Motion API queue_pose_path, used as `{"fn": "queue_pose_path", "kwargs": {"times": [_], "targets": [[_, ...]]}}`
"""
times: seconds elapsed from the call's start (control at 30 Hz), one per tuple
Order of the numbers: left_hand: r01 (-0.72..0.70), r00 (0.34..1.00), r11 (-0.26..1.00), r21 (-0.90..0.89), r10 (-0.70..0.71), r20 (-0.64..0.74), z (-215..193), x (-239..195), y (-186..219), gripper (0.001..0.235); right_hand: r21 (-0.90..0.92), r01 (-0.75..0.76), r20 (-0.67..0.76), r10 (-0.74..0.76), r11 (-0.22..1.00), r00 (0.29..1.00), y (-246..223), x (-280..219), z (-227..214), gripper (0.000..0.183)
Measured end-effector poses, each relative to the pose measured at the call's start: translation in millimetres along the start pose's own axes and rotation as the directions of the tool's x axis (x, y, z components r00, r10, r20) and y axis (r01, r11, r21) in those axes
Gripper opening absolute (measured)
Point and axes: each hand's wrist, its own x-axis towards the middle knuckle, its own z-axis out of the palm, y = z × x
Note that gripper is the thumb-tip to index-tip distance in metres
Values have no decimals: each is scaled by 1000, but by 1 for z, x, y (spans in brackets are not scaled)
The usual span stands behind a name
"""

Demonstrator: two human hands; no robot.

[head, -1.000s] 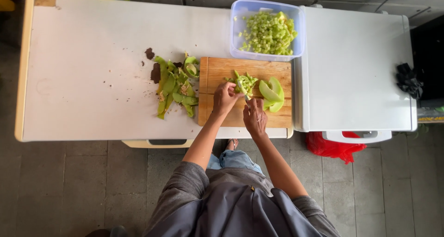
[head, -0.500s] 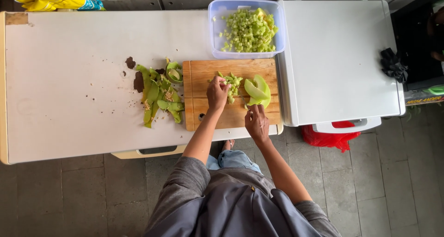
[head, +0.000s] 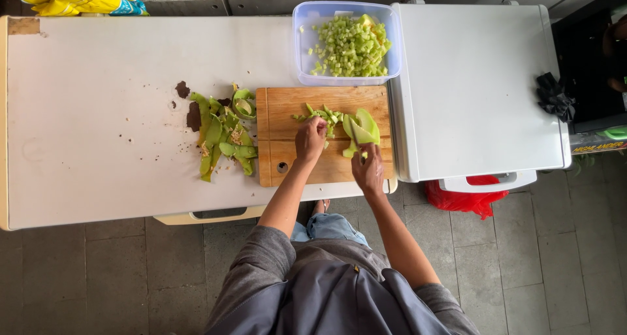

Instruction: Dicing peeled melon slices into small cubes on a wooden cutting board in a kitchen setting.

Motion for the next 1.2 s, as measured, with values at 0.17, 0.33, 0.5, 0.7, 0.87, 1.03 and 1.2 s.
{"fn": "queue_pose_path", "kwargs": {"times": [0.17,0.33,0.5,0.7,0.87,1.03,1.2], "targets": [[9,996,1000,11,-8,-93,-12,-4,-1,17,-238,68,-42,-81,969,996,-34,30,-28,44],[-66,992,996,-68,57,-116,21,-12,-3,16,-318,-23,23,32,948,999,-43,42,-32,55],[273,940,961,-36,-259,220,54,-18,22,29,-237,-159,60,178,958,982,-31,46,-33,48],[431,891,885,-174,-387,238,65,-20,47,40,-160,-175,127,196,971,972,-13,41,-31,41],[438,899,762,-477,-361,248,27,-24,62,57,-55,-203,179,209,978,961,-29,36,-39,38],[393,919,638,-662,-246,309,-16,-12,39,50,88,-294,285,258,952,923,-58,44,-23,35],[127,971,835,-535,-216,-106,-102,-2,6,31,219,144,278,-204,965,939,-47,28,38,20]]}}
